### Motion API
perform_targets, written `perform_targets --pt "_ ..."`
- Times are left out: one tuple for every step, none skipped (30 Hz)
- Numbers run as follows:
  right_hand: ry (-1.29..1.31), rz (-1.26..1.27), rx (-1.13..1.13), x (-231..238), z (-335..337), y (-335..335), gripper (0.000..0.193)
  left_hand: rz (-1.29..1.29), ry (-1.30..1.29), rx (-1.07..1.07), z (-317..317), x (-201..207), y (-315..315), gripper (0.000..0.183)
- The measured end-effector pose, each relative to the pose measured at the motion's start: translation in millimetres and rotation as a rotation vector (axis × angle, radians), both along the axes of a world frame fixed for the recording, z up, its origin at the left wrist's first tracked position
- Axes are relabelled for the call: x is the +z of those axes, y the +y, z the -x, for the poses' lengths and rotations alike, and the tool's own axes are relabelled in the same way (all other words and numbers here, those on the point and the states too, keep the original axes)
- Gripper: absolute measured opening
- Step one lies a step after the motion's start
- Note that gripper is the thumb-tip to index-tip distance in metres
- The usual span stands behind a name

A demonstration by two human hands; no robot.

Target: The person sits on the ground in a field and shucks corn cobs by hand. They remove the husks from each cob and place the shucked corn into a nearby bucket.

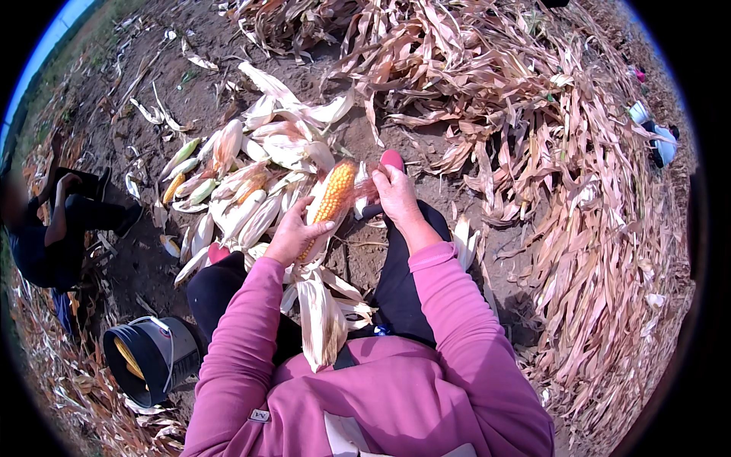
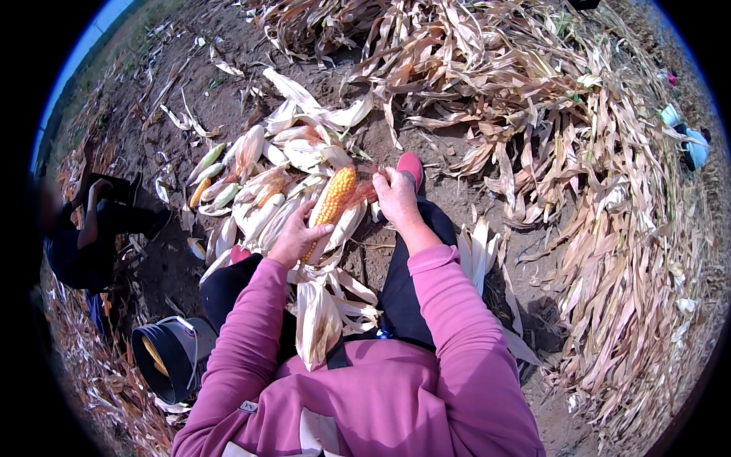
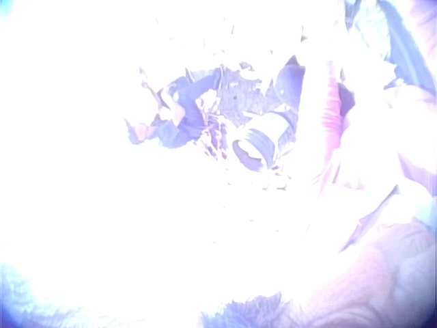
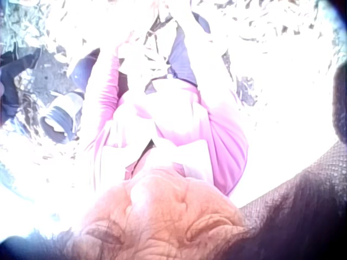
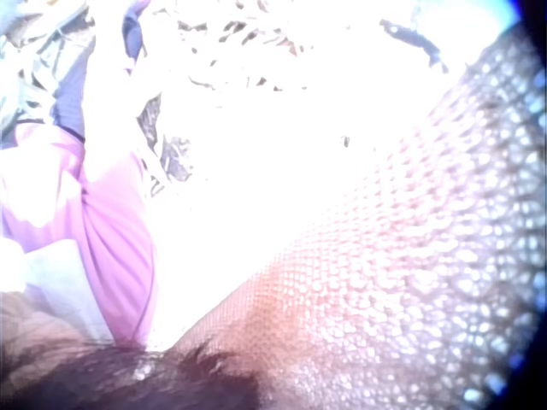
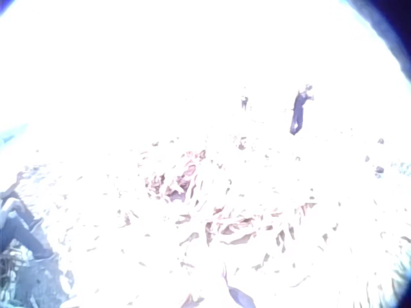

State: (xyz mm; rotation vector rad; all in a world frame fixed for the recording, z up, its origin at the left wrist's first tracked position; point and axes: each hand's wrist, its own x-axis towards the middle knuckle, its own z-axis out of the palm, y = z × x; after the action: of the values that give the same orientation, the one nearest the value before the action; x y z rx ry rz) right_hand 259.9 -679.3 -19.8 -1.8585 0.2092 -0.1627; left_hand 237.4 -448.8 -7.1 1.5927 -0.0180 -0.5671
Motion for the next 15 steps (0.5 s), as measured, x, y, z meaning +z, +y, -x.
perform_targets --pt "0.143 -0.317 -0.011 2 0 -5 0.023 0.04 0.04 0.046 -1 6 2 0.084" --pt "0.162 -0.374 -0.044 5 1 -8 0.022 0.119 0.036 0.046 -1 9 5 0.079" --pt "0.181 -0.432 -0.077 8 1 -10 0.021 0.193 0.086 0.057 -2 10 7 0.079" --pt "0.208 -0.429 -0.07 7 0 -14 0.018 0.267 0.133 0.069 -1 12 9 0.079" --pt "0.208 -0.474 -0.103 6 0 -16 0.017 0.342 0.18 0.08 -1 14 11 0.079" --pt "0.208 -0.518 -0.136 5 -1 -18 0.016 0.43 0.182 0.047 -1 12 14 0.078" --pt "0.212 -0.563 -0.168 7 -1 -18 0.015 0.428 0.201 0.043 -1 13 14 0.077" --pt "0.21 -0.602 -0.171 10 0 -19 0.012 0.426 0.219 0.038 0 15 14 0.076" --pt "0.211 -0.582 -0.159 12 0 -18 0.011 0.424 0.238 0.033 0 16 14 0.075" --pt "0.212 -0.561 -0.148 15 1 -17 0.011 0.419 0.241 0.049 0 14 14 0.072" --pt "0.213 -0.54 -0.138 17 2 -16 0.011 0.418 0.242 0.047 0 13 14 0.07" --pt "0.203 -0.489 -0.093 18 3 -12 0.011 0.416 0.242 0.046 1 12 15 0.069" --pt "0.203 -0.488 -0.002 13 3 -13 0.011 0.416 0.242 0.039 0 12 14 0.067" --pt "0.259 -0.416 0.111 6 2 -13 0.011 0.437 0.253 0.055 0 12 13 0.064" --pt "0.314 -0.342 0.224 0 2 -12 0.012 0.458 0.264 0.07 1 12 13 0.061"
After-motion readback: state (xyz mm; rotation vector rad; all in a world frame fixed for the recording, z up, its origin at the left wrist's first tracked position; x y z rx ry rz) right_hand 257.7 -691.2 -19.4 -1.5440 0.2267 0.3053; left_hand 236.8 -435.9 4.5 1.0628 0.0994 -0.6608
